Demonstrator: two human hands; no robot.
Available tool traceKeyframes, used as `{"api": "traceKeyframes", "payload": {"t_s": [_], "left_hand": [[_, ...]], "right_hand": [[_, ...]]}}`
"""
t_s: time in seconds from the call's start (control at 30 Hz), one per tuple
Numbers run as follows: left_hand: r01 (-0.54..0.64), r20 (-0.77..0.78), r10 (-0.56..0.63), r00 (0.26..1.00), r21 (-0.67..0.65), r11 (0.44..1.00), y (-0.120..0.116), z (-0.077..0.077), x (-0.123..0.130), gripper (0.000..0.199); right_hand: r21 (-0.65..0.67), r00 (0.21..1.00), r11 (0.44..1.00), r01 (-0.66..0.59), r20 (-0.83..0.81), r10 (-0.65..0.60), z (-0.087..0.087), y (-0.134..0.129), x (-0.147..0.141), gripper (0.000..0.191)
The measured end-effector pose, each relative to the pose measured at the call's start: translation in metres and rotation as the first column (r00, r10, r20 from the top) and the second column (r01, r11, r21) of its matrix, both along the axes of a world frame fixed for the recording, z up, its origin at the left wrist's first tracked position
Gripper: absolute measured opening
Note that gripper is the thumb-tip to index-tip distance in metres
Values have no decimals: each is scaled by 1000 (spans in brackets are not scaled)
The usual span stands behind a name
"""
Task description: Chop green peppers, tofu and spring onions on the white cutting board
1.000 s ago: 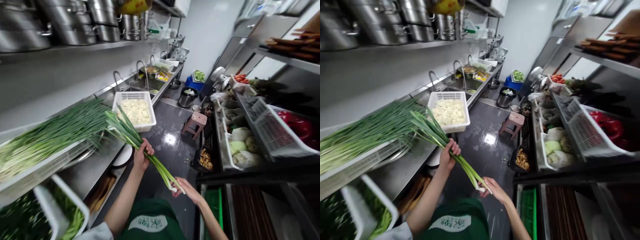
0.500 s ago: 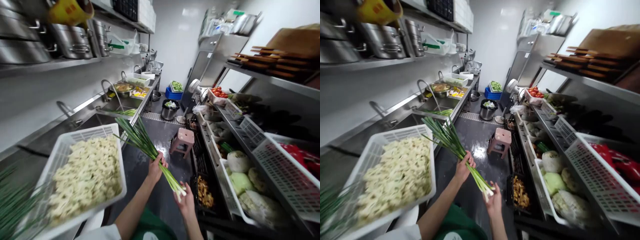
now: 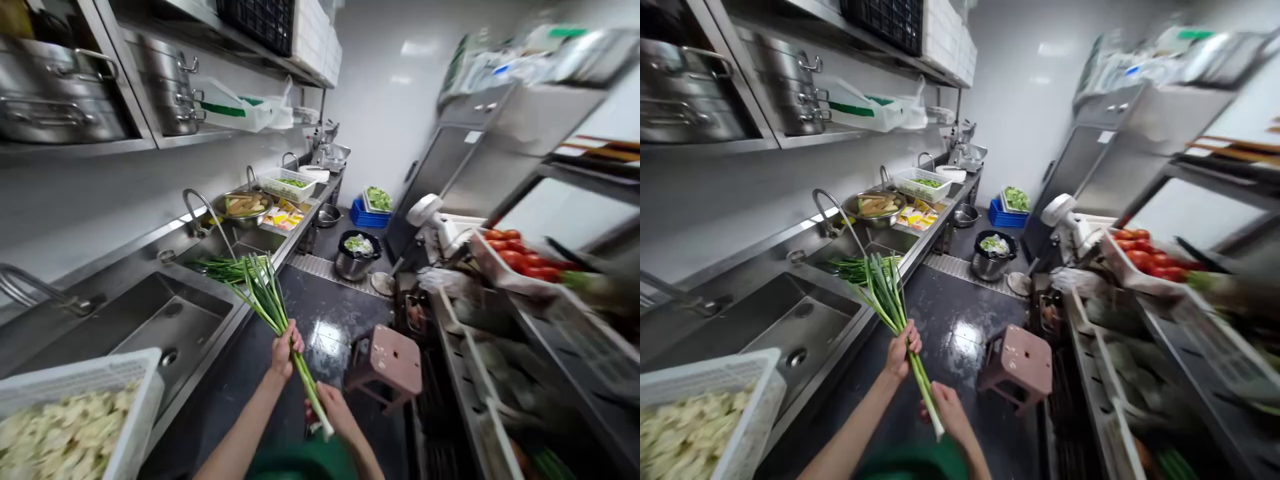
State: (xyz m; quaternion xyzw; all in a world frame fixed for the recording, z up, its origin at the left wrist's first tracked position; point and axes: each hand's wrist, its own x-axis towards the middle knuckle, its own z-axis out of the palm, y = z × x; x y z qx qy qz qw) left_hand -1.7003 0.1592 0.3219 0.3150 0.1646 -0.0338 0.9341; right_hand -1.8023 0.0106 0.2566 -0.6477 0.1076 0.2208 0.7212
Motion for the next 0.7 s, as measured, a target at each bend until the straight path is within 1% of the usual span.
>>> {"api": "traceKeyframes", "payload": {"t_s": [0.03,0.1,0.13,0.17,0.23,0.27,0.33,0.37,0.47,0.53,0.6,0.63,0.7], "left_hand": [[-52,10,52,999,19,998,4,-1,26,63],[-185,31,184,983,42,982,18,0,74,61],[-248,30,247,969,44,968,28,1,96,56],[-305,22,304,952,39,952,39,0,119,50],[-401,-16,401,916,11,916,68,-6,166,35],[-439,-43,438,898,-6,898,84,-12,193,28],[-509,-112,505,856,-15,860,120,-28,251,17],[-541,-155,535,830,5,841,139,-37,282,15],[-607,-278,609,742,106,788,192,-66,377,17],[-627,-341,636,693,149,764,222,-84,434,18],[-636,-393,647,654,179,751,248,-103,481,17],[-635,-422,649,633,196,747,258,-114,500,16],[-629,-493,647,581,233,742,273,-137,528,16]], "right_hand": [[-72,995,994,-81,54,85,4,-11,36,71],[-207,967,963,-172,152,206,16,-34,108,65],[-228,957,952,-205,155,243,23,-43,145,64],[-219,954,947,-236,136,269,29,-50,182,64],[-185,948,940,-287,82,306,34,-54,254,68],[-178,944,935,-306,68,323,34,-52,288,71],[-204,930,918,-341,70,361,28,-43,349,71],[-228,919,904,-362,75,387,23,-37,377,70],[-316,872,843,-435,87,482,10,-15,451,65],[-356,827,794,-493,94,555,4,-1,497,62],[-384,778,745,-546,97,620,1,15,542,60],[-400,752,717,-571,97,652,0,23,566,59],[-427,682,646,-633,88,726,-8,40,616,56]]}}
